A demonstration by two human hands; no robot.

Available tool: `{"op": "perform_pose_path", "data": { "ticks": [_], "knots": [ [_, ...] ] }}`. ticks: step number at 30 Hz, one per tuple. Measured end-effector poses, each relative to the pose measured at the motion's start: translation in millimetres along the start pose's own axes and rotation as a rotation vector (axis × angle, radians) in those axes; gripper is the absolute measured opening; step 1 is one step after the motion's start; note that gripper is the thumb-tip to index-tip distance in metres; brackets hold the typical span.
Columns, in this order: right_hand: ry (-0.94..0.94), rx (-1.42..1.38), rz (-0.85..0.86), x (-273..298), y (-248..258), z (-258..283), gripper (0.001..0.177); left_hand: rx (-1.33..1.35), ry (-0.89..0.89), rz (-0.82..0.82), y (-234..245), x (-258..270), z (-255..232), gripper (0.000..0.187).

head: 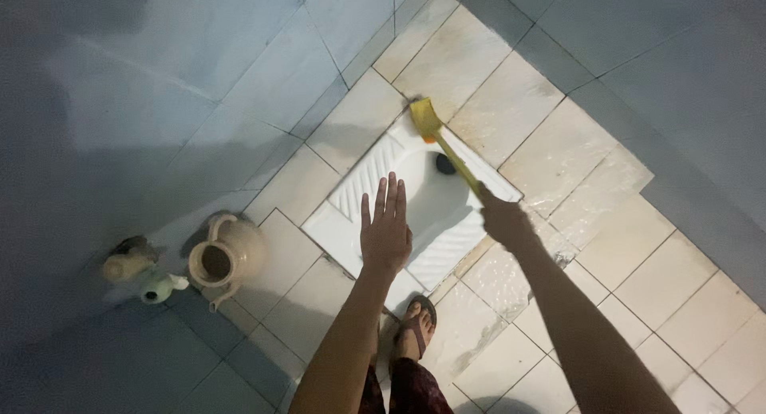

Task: The person scrubs the floor tiles and the interior of a squat toilet using a yellow long-handled brush. They then pick up a ceramic jug, pour water into the toilet, and continue scrubbing the surrounding floor area.

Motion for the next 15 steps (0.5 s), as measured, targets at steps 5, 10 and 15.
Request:
{"op": "perform_pose_path", "data": {
  "ticks": [5,10,15],
  "knots": [
    [0.146,0.040,0.018,6,-23,19,0.066,0.054,-0.003,-0.011,1,3,1,0.085],
    [-0.012,0.218,0.075,21,6,-19,0.066,0.037,-0.024,-0.086,5,-8,2,0.085],
    [-0.039,0.106,0.039,-5,-15,5,0.068,0.037,-0.028,-0.082,9,-9,4,0.085]
  ]
}}
Point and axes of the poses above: each hand's wrist, its own x-axis away from the middle knuckle, its own y-axis out of the back of the hand, z = x × y, the point moved 2 cm from there along -x, towards the middle knuckle, and after that the axes turned 6 degrees about -z, right-handed, at the moved point
